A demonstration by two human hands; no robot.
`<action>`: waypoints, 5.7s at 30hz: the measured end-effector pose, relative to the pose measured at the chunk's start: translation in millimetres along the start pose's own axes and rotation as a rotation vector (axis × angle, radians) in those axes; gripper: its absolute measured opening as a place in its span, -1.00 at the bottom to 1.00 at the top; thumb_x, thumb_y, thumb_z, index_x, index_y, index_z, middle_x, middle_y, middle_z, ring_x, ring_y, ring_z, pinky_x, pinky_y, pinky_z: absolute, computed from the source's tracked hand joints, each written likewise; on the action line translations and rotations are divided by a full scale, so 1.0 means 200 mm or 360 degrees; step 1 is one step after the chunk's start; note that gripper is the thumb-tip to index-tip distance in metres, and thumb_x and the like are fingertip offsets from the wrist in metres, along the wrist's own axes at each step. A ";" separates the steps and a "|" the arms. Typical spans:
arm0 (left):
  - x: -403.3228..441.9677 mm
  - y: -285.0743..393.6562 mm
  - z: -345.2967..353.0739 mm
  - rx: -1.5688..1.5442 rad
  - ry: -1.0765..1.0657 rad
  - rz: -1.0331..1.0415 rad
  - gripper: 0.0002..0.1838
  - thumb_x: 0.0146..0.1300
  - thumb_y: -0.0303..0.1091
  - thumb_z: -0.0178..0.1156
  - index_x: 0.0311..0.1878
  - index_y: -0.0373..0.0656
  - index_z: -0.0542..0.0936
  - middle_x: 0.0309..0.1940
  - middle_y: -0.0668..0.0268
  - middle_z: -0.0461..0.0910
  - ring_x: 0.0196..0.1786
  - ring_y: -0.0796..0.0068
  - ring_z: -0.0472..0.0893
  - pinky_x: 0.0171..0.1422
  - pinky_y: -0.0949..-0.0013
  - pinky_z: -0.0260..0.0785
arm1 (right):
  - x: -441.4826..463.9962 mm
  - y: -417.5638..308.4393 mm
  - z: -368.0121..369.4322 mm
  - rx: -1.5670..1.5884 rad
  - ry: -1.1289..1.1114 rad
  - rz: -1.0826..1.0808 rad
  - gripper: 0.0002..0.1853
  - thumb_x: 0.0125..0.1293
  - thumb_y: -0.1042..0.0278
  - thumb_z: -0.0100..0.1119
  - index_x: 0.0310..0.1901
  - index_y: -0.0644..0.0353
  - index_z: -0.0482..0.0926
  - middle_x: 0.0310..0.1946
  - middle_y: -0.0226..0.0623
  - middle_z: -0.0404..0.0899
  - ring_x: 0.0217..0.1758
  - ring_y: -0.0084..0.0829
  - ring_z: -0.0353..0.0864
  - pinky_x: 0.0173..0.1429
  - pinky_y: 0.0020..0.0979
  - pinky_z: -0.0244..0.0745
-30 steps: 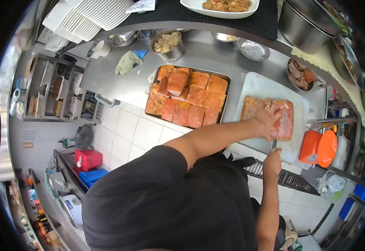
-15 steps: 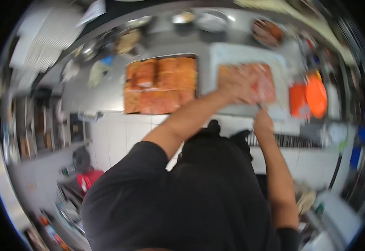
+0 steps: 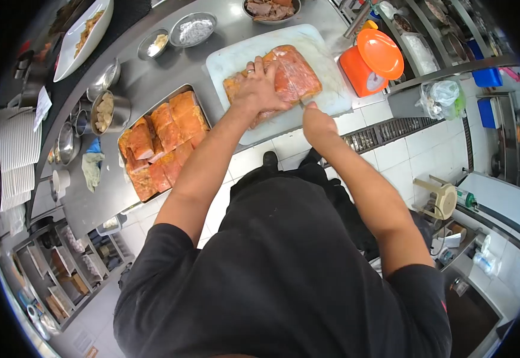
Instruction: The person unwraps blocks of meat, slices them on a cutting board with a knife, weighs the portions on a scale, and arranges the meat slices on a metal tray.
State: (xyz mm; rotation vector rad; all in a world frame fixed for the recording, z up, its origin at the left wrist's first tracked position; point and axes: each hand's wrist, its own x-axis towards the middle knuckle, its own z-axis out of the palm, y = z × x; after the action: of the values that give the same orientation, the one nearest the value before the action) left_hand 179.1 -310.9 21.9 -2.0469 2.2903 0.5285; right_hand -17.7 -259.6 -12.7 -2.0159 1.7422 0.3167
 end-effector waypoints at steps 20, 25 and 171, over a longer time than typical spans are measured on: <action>0.11 -0.20 -0.13 -0.0135 -0.0006 -0.0454 0.48 -0.25 0.33 0.62 0.71 0.24 -0.07 0.72 -0.01 -0.15 0.73 -0.14 -0.05 0.66 -0.34 0.00 | -0.48 0.28 0.16 0.0069 -0.0013 0.0127 -0.70 0.54 0.27 0.08 0.09 0.36 0.43 -0.23 0.11 0.77 -0.13 0.06 0.81 -0.06 -0.01 0.69; 0.16 -0.25 -0.17 0.0085 0.0008 -0.0576 0.43 -0.16 0.29 0.58 0.72 0.20 -0.08 0.74 0.01 -0.16 0.74 -0.08 -0.05 0.68 -0.26 0.00 | -0.67 0.49 -0.01 0.0072 0.0053 -0.0032 -0.69 0.52 0.21 0.15 0.07 0.29 0.44 -0.34 0.08 0.74 -0.22 0.14 0.77 -0.12 0.07 0.63; -1.18 0.05 0.24 -0.2034 0.0679 -0.1381 -0.05 0.35 -0.28 0.44 0.63 -0.26 0.06 0.32 -0.05 0.46 0.29 0.18 0.55 0.35 0.20 0.50 | 2.55 0.28 -0.62 0.0346 0.1819 -0.0956 -0.54 0.39 0.17 0.20 0.26 0.16 0.62 0.06 0.07 0.73 0.16 0.12 0.69 0.27 -0.07 0.58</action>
State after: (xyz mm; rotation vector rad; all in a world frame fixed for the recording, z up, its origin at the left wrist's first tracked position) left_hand 191.7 -71.1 36.7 -3.5380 0.7281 1.8479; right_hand 1.6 -769.7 -147.0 -2.5802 1.3941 -1.3793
